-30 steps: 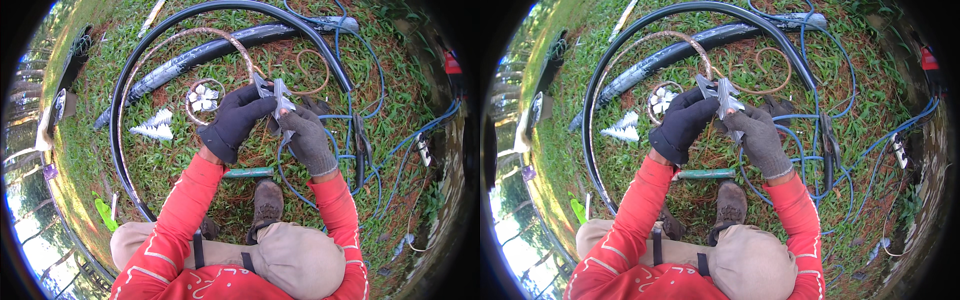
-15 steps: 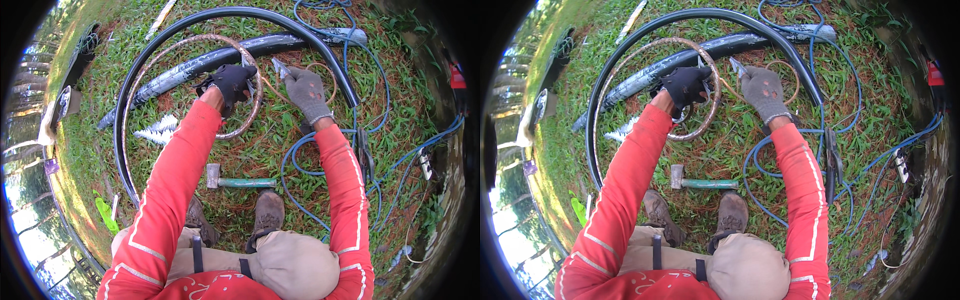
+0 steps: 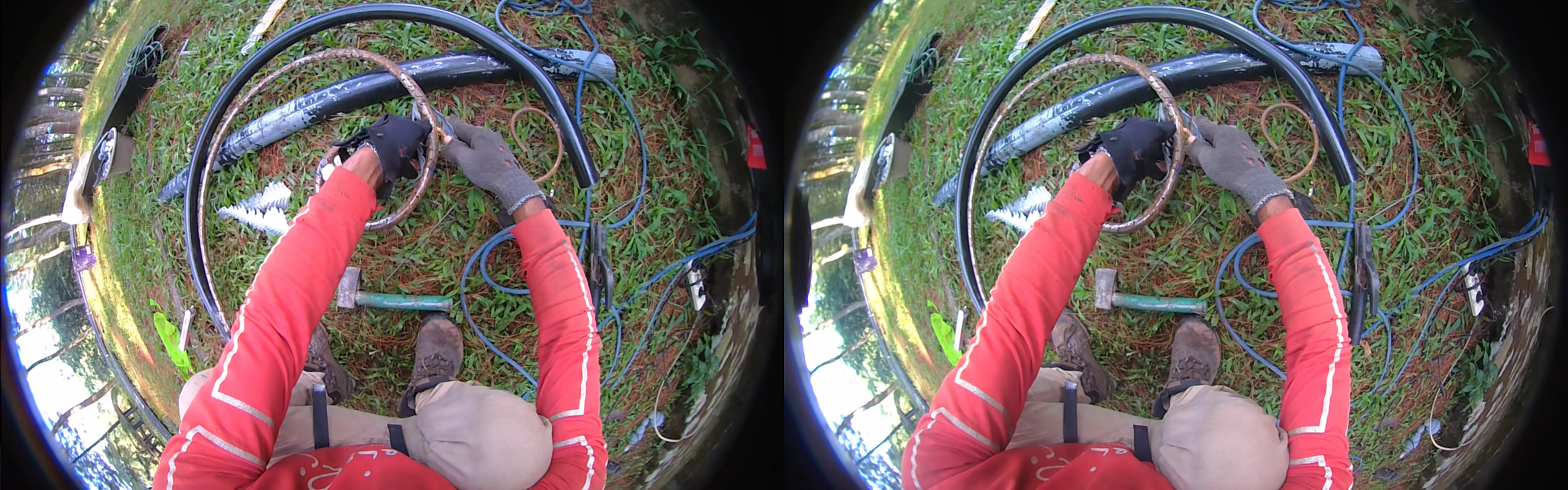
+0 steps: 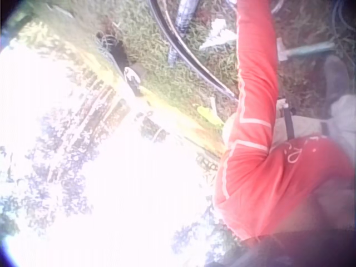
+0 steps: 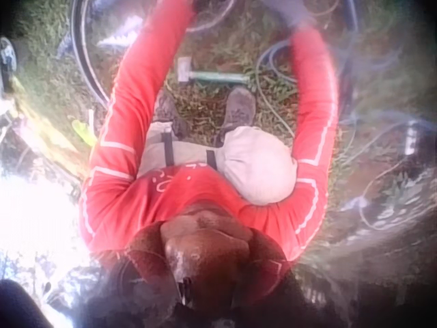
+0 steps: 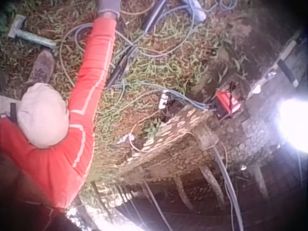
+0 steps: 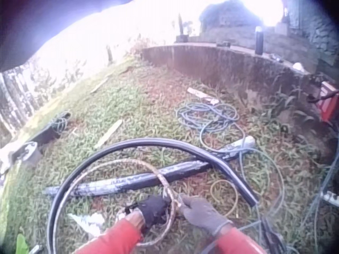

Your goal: The person welds components of a metal sculpture by hand while sitting on the ground, using a welding torch to join small metal flower and leaf shapes to a circular frame.

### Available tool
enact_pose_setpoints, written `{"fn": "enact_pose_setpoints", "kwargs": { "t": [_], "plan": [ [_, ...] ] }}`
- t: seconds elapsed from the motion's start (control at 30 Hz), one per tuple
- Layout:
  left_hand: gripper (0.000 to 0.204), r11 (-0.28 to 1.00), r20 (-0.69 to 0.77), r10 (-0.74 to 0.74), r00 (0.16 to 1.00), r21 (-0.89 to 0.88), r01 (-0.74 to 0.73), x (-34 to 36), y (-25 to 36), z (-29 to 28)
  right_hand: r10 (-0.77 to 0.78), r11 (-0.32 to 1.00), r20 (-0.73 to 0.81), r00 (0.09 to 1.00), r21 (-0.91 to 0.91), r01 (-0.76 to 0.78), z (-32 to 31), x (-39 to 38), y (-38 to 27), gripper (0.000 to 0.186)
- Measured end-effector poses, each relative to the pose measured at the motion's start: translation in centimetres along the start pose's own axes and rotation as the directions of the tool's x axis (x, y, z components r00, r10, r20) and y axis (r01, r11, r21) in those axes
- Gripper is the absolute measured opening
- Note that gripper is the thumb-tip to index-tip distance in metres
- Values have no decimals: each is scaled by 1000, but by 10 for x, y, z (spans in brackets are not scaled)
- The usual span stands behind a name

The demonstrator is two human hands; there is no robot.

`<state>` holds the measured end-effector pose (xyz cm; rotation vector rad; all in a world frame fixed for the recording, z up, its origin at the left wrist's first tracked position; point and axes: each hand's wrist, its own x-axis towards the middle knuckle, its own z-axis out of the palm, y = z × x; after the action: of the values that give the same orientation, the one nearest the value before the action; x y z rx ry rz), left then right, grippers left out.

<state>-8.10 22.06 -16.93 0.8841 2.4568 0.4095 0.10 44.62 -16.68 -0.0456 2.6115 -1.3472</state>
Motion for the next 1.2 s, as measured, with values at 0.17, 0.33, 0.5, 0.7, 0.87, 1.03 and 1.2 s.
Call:
{"fn": "enact_pose_setpoints", "kwargs": {
  "t": [0.17, 0.33, 0.5, 0.7, 0.87, 1.03, 1.2],
  "plan": [
    [20, 996, 13, -66, 998, -51, 67, -3, 25, 4, 187, 946, 139, 972, 241, -217, -20, -6, 10, 58],
    [22, 963, -11, -39, 999, -268, 34, -9, -8, 17, 132, 842, 208, 969, 493, -220, -13, 1, 3, 65],
    [27, 983, 52, -27, 998, -179, 36, -14, 15, -1, 152, 863, 158, 976, 459, -209, -24, -5, 7, 74],
    [31, 628, 227, -353, 908, -662, 409, -14, 26, -8, 163, 835, 189, 968, 496, -237, -25, 0, 18, 65],
    [28, 893, 107, -172, 979, -402, 201, -6, -2, 15, 155, 849, 163, 974, 483, -216, -19, 3, 18, 62],
    [34, 949, 121, -119, 985, -278, 149, -6, 6, 9, 170, 889, 159, 973, 402, -221, -22, 2, 16, 58],
    [38, 995, 132, -85, 988, 64, 77, -18, 38, -14, 185, 910, 149, 971, 348, -227, -28, 1, 19, 57]
  ]
}}
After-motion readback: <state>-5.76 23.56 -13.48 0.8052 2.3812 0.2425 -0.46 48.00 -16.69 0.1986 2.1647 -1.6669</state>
